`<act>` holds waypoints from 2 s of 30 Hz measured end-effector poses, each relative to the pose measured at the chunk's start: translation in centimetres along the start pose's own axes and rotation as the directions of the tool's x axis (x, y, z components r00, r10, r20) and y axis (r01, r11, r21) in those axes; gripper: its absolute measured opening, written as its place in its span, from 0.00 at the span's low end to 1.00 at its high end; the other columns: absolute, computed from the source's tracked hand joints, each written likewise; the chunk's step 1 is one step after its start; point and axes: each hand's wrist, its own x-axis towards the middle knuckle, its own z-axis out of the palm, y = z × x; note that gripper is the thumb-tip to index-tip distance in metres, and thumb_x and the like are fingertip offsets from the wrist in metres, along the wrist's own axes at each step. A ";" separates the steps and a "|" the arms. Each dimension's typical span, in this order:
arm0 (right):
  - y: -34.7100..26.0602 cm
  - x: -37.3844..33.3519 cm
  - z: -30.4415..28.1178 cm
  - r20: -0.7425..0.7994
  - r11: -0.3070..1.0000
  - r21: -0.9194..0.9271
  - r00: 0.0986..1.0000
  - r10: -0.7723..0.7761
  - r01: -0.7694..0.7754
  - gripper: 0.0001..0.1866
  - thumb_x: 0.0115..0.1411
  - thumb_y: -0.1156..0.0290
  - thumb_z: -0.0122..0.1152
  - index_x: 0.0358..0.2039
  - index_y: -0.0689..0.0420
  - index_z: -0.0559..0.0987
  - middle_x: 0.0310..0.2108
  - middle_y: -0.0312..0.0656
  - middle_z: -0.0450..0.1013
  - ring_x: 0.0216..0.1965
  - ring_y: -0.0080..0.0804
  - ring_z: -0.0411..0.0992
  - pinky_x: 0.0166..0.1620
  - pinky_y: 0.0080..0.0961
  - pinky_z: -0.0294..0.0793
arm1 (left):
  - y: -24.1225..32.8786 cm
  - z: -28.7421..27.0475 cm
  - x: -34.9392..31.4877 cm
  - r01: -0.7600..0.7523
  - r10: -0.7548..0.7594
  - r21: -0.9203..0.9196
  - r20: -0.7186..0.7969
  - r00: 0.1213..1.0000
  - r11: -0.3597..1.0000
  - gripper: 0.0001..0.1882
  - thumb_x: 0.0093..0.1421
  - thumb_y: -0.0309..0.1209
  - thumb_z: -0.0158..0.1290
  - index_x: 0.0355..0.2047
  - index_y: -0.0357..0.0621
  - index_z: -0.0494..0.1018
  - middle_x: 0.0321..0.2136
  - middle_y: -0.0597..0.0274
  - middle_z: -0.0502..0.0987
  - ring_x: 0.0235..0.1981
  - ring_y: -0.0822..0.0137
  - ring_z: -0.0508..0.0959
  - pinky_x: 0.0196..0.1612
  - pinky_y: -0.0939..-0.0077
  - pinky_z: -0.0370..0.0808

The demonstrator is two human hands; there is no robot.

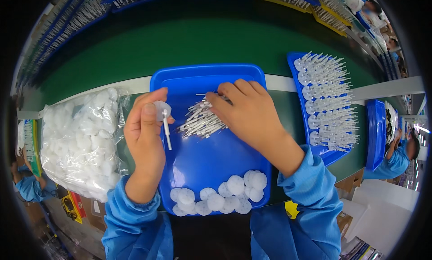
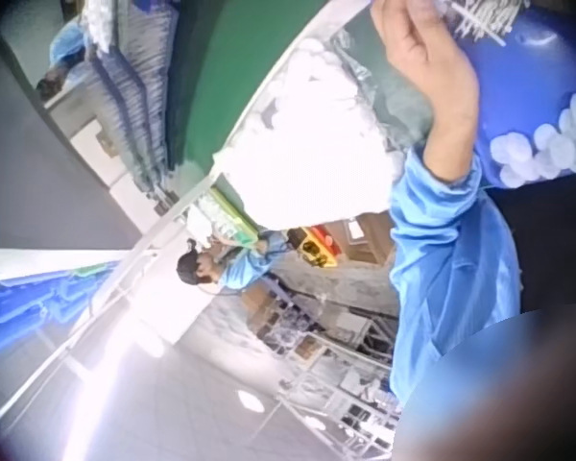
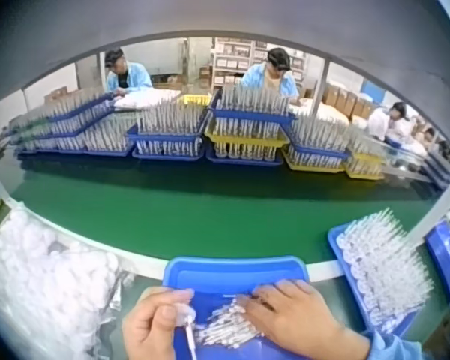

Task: The person inserts wooden sticks into white cotton pads and places the assembled items into a blue tray. The person repeats this process continuously, handling the cotton pads and sticks by hand.

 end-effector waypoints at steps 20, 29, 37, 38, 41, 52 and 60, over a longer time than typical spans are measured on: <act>-2.3 -2.0 -1.9 -0.014 0.688 0.679 0.933 0.359 -0.255 0.16 0.56 0.77 0.79 0.46 0.55 0.89 0.36 0.40 0.85 0.38 0.36 0.84 0.46 0.31 0.83 | 1.0 1.1 -1.2 0.095 -0.114 0.089 0.227 0.967 0.991 0.17 0.66 0.16 0.62 0.55 0.36 0.83 0.49 0.55 0.87 0.48 0.68 0.87 0.46 0.77 0.86; -3.3 -2.3 -1.1 -0.058 0.676 0.688 0.909 0.412 -0.263 0.13 0.58 0.79 0.78 0.45 0.56 0.91 0.31 0.42 0.84 0.27 0.30 0.83 0.30 0.24 0.81 | 1.1 1.3 -1.3 0.059 -0.071 0.080 0.153 0.986 0.995 0.17 0.65 0.16 0.62 0.54 0.38 0.84 0.49 0.55 0.88 0.45 0.68 0.87 0.47 0.76 0.85; -3.6 -2.9 -0.7 -0.033 0.660 0.689 0.897 0.441 -0.299 0.12 0.59 0.75 0.78 0.45 0.56 0.91 0.29 0.43 0.84 0.25 0.29 0.82 0.28 0.24 0.79 | 1.6 0.8 -0.9 -0.162 0.068 0.383 0.248 0.966 0.909 0.18 0.66 0.15 0.62 0.56 0.36 0.83 0.48 0.53 0.87 0.45 0.67 0.86 0.50 0.73 0.82; -4.0 -2.6 -0.7 -0.033 0.656 0.687 0.889 0.457 -0.312 0.11 0.60 0.75 0.79 0.44 0.56 0.91 0.28 0.42 0.84 0.24 0.29 0.82 0.28 0.24 0.79 | 1.7 0.9 -0.8 -0.218 0.109 0.426 0.267 0.958 0.878 0.18 0.65 0.15 0.63 0.55 0.37 0.84 0.47 0.53 0.87 0.43 0.67 0.85 0.48 0.73 0.82; -4.2 -2.2 -0.6 -0.016 0.648 0.684 0.881 0.474 -0.336 0.09 0.60 0.73 0.79 0.41 0.56 0.90 0.27 0.41 0.84 0.24 0.29 0.81 0.27 0.24 0.78 | 1.8 1.2 -0.6 -0.336 0.195 0.525 0.306 0.932 0.782 0.20 0.59 0.15 0.65 0.53 0.40 0.86 0.46 0.54 0.88 0.39 0.65 0.85 0.44 0.72 0.82; -3.5 -2.1 -0.4 -0.280 0.937 0.295 0.920 0.274 -0.188 0.08 0.56 0.69 0.78 0.34 0.53 0.87 0.27 0.37 0.83 0.25 0.36 0.80 0.29 0.32 0.76 | 2.1 2.1 -1.8 -0.399 0.220 0.653 0.341 0.914 0.644 0.23 0.54 0.18 0.70 0.52 0.38 0.86 0.34 0.56 0.87 0.29 0.60 0.84 0.34 0.67 0.81; -3.5 -1.8 0.3 -0.277 0.895 0.414 0.914 0.298 -0.166 0.08 0.55 0.71 0.79 0.34 0.55 0.87 0.27 0.36 0.83 0.25 0.36 0.80 0.30 0.33 0.75 | 2.2 1.6 -2.3 -0.208 0.052 0.579 0.274 0.960 0.788 0.24 0.56 0.21 0.71 0.55 0.40 0.85 0.34 0.55 0.87 0.31 0.63 0.83 0.35 0.70 0.80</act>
